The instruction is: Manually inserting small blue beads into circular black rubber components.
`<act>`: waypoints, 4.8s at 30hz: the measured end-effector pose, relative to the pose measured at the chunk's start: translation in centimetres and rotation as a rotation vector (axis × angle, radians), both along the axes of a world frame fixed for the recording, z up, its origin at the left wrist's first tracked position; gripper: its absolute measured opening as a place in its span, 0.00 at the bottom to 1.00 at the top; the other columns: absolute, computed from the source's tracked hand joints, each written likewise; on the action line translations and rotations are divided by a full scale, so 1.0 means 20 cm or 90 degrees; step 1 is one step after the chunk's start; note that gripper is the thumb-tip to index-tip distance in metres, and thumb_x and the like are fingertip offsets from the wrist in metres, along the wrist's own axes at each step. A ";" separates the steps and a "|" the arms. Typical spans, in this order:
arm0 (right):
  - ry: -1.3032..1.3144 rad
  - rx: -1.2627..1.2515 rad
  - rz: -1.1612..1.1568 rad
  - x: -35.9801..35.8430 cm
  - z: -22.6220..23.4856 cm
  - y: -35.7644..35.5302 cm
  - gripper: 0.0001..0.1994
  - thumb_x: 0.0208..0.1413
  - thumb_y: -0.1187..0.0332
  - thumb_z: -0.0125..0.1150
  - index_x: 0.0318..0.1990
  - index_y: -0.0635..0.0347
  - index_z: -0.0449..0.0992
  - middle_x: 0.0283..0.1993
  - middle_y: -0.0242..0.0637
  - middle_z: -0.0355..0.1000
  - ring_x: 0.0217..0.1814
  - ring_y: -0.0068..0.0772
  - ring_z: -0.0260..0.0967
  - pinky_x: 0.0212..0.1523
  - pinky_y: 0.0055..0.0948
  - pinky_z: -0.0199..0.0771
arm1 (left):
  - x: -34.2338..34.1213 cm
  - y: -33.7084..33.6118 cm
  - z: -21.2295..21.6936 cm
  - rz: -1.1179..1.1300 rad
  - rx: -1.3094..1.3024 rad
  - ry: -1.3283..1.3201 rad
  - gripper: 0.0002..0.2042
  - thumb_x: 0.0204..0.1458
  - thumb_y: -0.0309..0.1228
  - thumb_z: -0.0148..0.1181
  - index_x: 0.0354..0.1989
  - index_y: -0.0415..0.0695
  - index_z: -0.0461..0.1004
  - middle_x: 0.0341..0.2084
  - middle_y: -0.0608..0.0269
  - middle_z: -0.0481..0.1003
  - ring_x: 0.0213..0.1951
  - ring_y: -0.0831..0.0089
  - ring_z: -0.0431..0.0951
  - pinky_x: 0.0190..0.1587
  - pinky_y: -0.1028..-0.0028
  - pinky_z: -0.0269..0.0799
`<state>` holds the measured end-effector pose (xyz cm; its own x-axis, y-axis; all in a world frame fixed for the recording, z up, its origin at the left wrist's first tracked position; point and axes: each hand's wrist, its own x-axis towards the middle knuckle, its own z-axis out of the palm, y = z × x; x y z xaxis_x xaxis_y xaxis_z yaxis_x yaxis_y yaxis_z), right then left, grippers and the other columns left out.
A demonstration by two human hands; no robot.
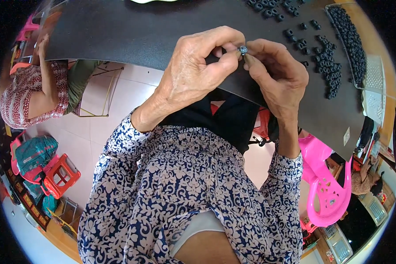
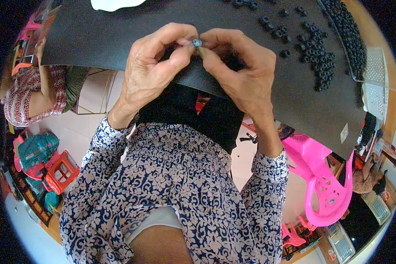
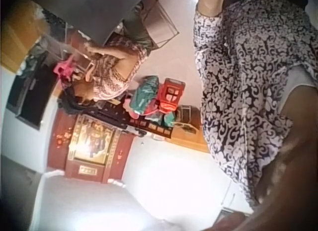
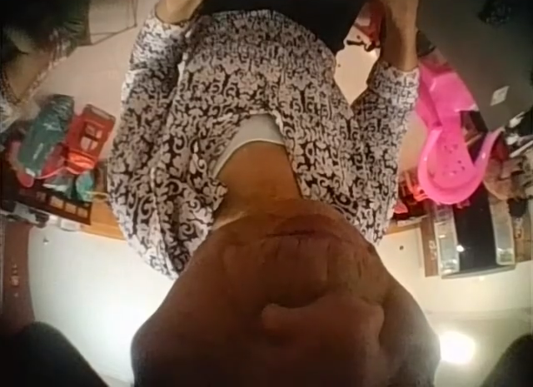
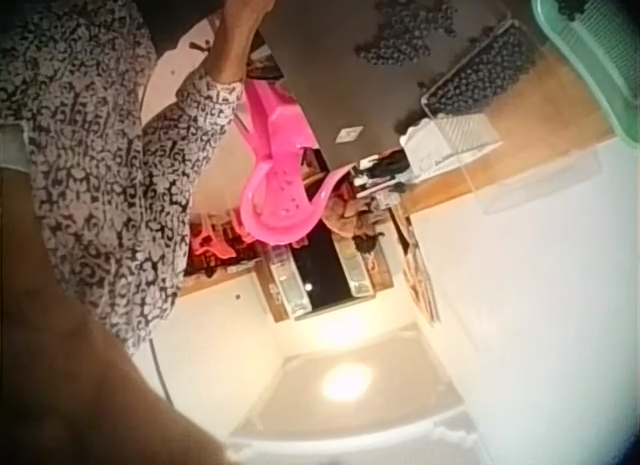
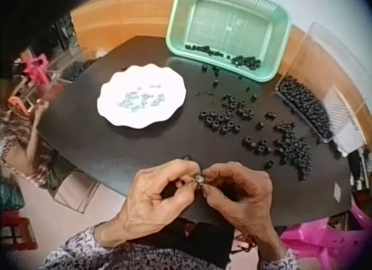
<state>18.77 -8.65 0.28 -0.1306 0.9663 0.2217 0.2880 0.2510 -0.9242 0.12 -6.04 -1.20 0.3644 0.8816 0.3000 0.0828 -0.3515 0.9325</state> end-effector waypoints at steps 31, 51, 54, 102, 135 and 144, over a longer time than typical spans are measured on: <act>0.003 -0.002 -0.050 -0.02 0.01 -0.01 0.07 0.50 0.77 0.67 0.37 0.64 0.79 0.32 0.28 0.76 0.33 0.14 0.71 0.37 0.16 0.72 | -0.02 0.00 0.00 0.002 0.004 0.002 0.08 0.53 0.20 0.57 0.41 0.38 0.76 0.30 0.71 0.73 0.34 0.85 0.72 0.40 0.83 0.69; -0.007 -0.013 -0.049 -0.02 0.02 0.00 0.05 0.50 0.77 0.66 0.35 0.65 0.79 0.30 0.26 0.76 0.32 0.12 0.70 0.36 0.15 0.72 | -0.03 0.00 0.00 0.006 0.078 0.011 0.08 0.55 0.22 0.56 0.42 0.38 0.77 0.30 0.64 0.78 0.34 0.81 0.78 0.38 0.80 0.73; -0.012 -0.001 -0.047 -0.02 0.02 0.00 0.05 0.49 0.77 0.66 0.35 0.64 0.79 0.29 0.26 0.76 0.31 0.12 0.70 0.35 0.15 0.71 | -0.03 0.00 0.01 0.012 0.092 0.029 0.09 0.54 0.21 0.56 0.42 0.37 0.77 0.30 0.63 0.79 0.34 0.78 0.79 0.39 0.79 0.74; -0.247 0.273 0.002 0.02 -0.13 -0.46 0.04 0.53 0.75 0.60 0.29 0.66 0.76 0.25 0.43 0.74 0.22 0.30 0.71 0.23 0.22 0.69 | -0.05 0.00 -0.82 -0.106 0.023 0.209 0.19 0.57 0.37 0.59 0.53 0.39 0.74 0.48 0.48 0.76 0.48 0.61 0.77 0.52 0.62 0.72; -0.025 -0.234 -0.235 0.16 -0.75 -0.69 0.11 0.61 0.66 0.57 0.36 0.66 0.80 0.27 0.31 0.75 0.25 0.17 0.70 0.27 0.21 0.70 | 0.09 -0.03 -1.06 -0.179 0.223 0.339 0.05 0.51 0.27 0.54 0.33 0.39 0.74 0.32 0.52 0.75 0.38 0.52 0.74 0.47 0.60 0.69; 0.174 -0.341 -0.329 0.25 -0.81 -0.52 0.15 0.66 0.61 0.53 0.45 0.65 0.78 0.37 0.34 0.76 0.34 0.22 0.72 0.35 0.21 0.75 | -0.18 -0.12 -1.04 -0.039 0.162 0.222 0.09 0.55 0.27 0.52 0.37 0.36 0.76 0.39 0.54 0.78 0.46 0.53 0.73 0.55 0.62 0.63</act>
